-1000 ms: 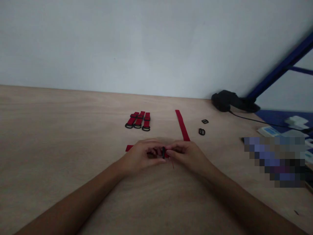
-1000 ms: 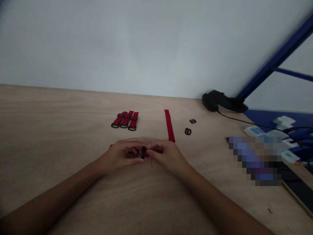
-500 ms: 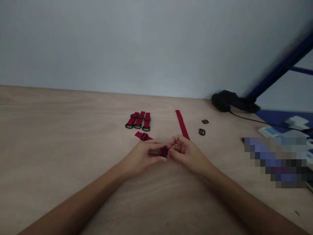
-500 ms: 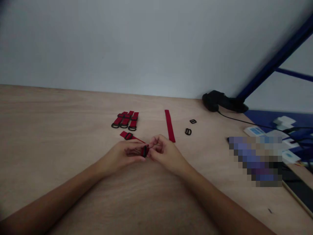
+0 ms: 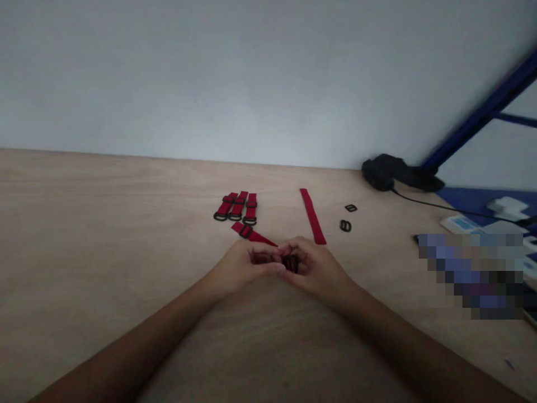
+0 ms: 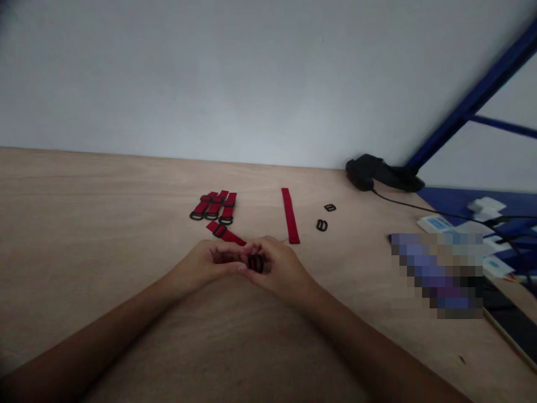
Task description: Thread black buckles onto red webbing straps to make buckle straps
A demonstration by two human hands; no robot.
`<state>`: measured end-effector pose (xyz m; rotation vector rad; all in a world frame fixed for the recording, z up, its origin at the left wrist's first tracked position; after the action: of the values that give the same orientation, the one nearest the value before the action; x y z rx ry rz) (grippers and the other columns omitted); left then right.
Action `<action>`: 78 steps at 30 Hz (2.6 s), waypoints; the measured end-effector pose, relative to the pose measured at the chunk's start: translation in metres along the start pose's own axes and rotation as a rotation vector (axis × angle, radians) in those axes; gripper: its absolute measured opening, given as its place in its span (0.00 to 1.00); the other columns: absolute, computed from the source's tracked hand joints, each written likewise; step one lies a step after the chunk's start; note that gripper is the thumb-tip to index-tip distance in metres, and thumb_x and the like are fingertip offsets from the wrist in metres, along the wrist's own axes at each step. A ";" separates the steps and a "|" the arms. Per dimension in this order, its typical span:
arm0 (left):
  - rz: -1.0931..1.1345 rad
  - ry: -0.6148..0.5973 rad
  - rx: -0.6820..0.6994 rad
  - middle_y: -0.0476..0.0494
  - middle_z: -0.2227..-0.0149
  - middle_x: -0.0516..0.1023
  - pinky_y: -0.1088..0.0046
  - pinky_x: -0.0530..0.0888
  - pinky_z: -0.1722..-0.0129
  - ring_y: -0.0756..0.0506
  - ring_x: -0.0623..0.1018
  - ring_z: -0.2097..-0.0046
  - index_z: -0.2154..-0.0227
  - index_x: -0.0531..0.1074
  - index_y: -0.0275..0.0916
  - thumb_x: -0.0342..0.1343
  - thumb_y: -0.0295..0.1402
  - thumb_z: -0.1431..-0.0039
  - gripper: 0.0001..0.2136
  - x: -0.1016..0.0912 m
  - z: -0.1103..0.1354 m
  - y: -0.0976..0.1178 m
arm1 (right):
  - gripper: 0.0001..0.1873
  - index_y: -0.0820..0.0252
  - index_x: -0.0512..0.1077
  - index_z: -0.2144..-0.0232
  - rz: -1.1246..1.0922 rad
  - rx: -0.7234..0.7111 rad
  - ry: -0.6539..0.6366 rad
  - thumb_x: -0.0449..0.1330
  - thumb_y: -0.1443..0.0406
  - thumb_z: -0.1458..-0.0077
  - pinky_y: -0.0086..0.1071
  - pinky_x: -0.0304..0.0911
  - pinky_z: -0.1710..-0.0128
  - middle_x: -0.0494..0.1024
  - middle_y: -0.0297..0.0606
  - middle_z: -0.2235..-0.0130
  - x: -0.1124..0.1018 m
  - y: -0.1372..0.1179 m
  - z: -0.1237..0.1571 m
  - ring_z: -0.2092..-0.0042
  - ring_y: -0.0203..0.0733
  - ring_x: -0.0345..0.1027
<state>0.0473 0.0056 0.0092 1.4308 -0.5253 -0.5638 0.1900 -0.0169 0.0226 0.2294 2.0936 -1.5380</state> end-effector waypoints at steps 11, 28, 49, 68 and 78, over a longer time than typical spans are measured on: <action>-0.089 0.129 -0.084 0.45 0.72 0.78 0.74 0.70 0.68 0.47 0.77 0.68 0.74 0.71 0.34 0.63 0.34 0.51 0.09 0.003 0.003 -0.009 | 0.13 0.59 0.72 0.68 0.193 -0.095 -0.002 0.70 0.69 0.57 0.32 0.64 0.65 0.74 0.35 0.66 0.002 -0.016 0.001 0.64 0.40 0.69; -0.066 0.131 -0.026 0.49 0.79 0.72 0.77 0.66 0.75 0.52 0.69 0.78 0.75 0.68 0.34 0.54 0.35 0.45 0.09 -0.013 -0.003 -0.001 | 0.15 0.60 0.72 0.58 0.407 -0.203 -0.136 0.63 0.70 0.50 0.36 0.68 0.56 0.74 0.44 0.56 -0.017 -0.012 0.000 0.56 0.43 0.70; -0.938 -0.015 0.301 0.39 0.54 0.71 0.67 0.68 0.50 0.43 0.71 0.51 0.58 0.75 0.37 0.55 0.31 0.41 0.10 -0.013 0.003 0.013 | 0.04 0.59 0.71 0.66 0.457 0.017 -0.219 0.62 0.68 0.47 0.31 0.62 0.67 0.77 0.36 0.67 -0.021 0.001 -0.002 0.67 0.40 0.70; -0.770 0.013 0.188 0.45 0.61 0.76 0.71 0.69 0.58 0.45 0.74 0.60 0.59 0.73 0.39 0.57 0.30 0.45 0.10 -0.015 0.004 0.009 | 0.08 0.59 0.72 0.65 0.452 -0.231 -0.151 0.65 0.63 0.48 0.41 0.61 0.54 0.75 0.42 0.59 0.007 -0.002 -0.003 0.55 0.46 0.65; -0.777 -0.008 0.152 0.45 0.65 0.74 0.71 0.69 0.62 0.46 0.73 0.64 0.66 0.70 0.37 0.53 0.30 0.43 0.03 -0.010 0.003 0.008 | 0.10 0.57 0.69 0.63 0.336 -0.299 -0.176 0.61 0.71 0.50 0.39 0.63 0.54 0.76 0.41 0.59 0.010 -0.005 -0.003 0.56 0.44 0.67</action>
<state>0.0378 0.0100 0.0179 1.7685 0.0102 -1.1604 0.1780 -0.0173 0.0223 0.3063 1.9925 -1.0011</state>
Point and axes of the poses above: each hand's wrist, its own z-axis away from the middle knuckle, its own x-axis out of the palm, y = z × x, the point moved 5 cm from there along -z, towards the middle knuckle
